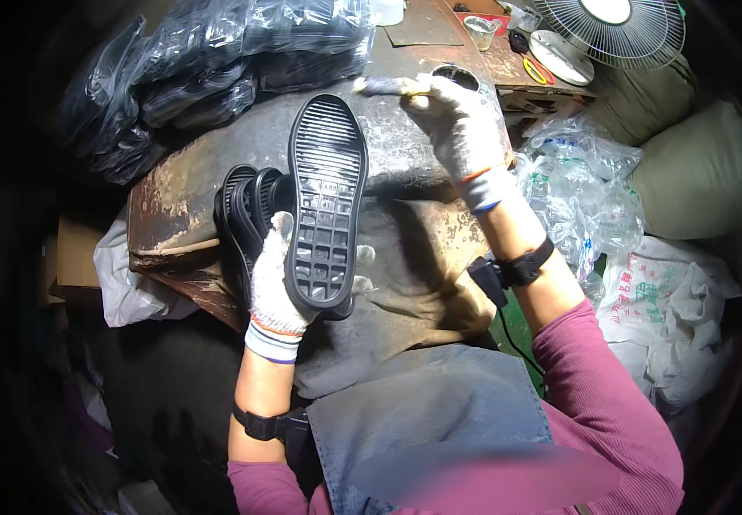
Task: Applying adhesive to the underside of shoe soles using a handheld brush at a factory workstation.
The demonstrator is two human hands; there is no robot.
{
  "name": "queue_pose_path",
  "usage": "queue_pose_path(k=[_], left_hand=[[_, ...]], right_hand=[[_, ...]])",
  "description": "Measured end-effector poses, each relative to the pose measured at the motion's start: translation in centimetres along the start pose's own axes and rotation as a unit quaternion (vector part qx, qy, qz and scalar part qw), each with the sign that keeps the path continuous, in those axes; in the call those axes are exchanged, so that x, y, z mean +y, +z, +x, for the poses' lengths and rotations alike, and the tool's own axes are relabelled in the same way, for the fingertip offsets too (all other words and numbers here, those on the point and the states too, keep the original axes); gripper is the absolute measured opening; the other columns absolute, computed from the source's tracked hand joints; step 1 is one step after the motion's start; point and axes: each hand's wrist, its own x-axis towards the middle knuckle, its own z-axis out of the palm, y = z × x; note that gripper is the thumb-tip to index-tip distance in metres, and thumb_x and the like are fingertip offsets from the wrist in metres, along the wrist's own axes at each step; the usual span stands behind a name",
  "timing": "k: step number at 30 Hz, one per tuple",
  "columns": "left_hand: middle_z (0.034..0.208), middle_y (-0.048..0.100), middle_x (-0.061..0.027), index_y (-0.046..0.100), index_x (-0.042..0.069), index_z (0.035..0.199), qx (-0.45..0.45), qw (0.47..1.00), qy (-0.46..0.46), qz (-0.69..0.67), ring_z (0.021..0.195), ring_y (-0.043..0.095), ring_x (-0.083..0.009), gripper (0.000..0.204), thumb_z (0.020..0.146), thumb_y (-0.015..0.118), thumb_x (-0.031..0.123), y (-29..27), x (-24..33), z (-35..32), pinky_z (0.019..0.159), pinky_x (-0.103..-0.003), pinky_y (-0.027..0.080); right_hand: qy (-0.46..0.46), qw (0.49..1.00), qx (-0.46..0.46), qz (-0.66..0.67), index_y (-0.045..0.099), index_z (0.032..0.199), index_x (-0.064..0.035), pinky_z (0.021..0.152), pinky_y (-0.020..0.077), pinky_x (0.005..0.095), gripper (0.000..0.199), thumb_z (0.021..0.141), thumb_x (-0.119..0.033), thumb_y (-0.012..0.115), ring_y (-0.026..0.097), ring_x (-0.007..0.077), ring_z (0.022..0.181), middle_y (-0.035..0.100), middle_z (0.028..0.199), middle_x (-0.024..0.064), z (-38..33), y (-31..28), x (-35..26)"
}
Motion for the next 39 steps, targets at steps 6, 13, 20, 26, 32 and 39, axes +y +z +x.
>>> queue_pose_path(k=[6,13,20,26,32,39], left_hand=[[0.140,0.059,-0.0323,0.045,-0.001,0.153,0.042,0.996,-0.069,-0.025,0.116,0.061,-0.0632,0.076,0.107,0.046,0.059,1.0,0.4,-1.1,0.081,-0.077,0.056],[0.145,0.055,-0.0315,0.043,0.001,0.155,-0.051,0.995,-0.066,-0.056,0.122,0.058,-0.0632,0.074,0.108,0.045,0.058,0.1,0.3,-1.0,0.088,-0.078,0.053],[0.142,0.064,-0.0197,0.058,0.004,0.145,-0.037,0.997,0.033,-0.051,0.123,0.065,-0.0403,0.067,0.109,0.038,0.057,0.0,-1.4,1.9,0.105,-0.060,0.051],[0.132,0.068,-0.0246,0.054,-0.003,0.144,-0.011,0.996,0.091,0.002,0.117,0.069,-0.0397,0.063,0.109,0.051,0.049,-0.7,1.7,2.2,0.103,-0.055,0.057],[0.131,0.069,-0.0153,0.051,0.002,0.150,0.097,0.962,0.148,0.211,0.109,0.073,-0.0277,0.050,0.113,0.048,0.036,2.4,2.4,0.4,0.091,-0.046,0.064],[0.136,0.067,-0.0117,0.046,0.010,0.158,0.102,0.907,0.109,0.394,0.099,0.075,-0.0246,0.053,0.113,0.045,0.039,4.3,1.5,0.0,0.070,-0.041,0.066]], right_hand=[[-0.269,0.735,-0.013,-0.622,0.075,0.117,0.0004,0.091,0.0575,0.0318,0.026,0.103,-0.017,0.062,0.074,0.0178,0.098,0.078,0.108,0.0100,-0.2,0.5,1.3],[0.010,0.953,-0.052,-0.298,0.077,0.113,-0.0039,0.085,0.0549,0.0248,0.020,0.093,-0.006,0.074,0.067,0.0091,0.092,0.077,0.104,0.0017,-5.8,6.3,0.8],[-0.069,0.884,-0.196,-0.419,0.081,0.108,-0.0077,0.121,0.0379,0.0421,0.021,0.086,-0.008,0.081,0.071,0.0170,0.107,0.080,0.110,0.0054,-11.0,7.3,-0.6],[0.005,0.884,-0.260,-0.387,0.079,0.110,-0.0062,0.114,0.0446,0.0399,0.023,0.087,-0.008,0.082,0.065,0.0190,0.120,0.079,0.113,0.0045,-12.7,6.5,-2.8],[0.052,0.918,-0.180,-0.349,0.078,0.108,-0.0042,0.092,0.0585,0.0302,0.018,0.090,-0.004,0.078,0.072,0.0133,0.101,0.078,0.109,0.0053,-11.0,6.6,-3.7],[-0.126,0.826,-0.088,-0.542,0.078,0.109,-0.0071,0.085,0.0580,0.0267,0.018,0.093,-0.015,0.079,0.075,0.0120,0.093,0.080,0.103,0.0045,-3.4,3.4,-4.9]])
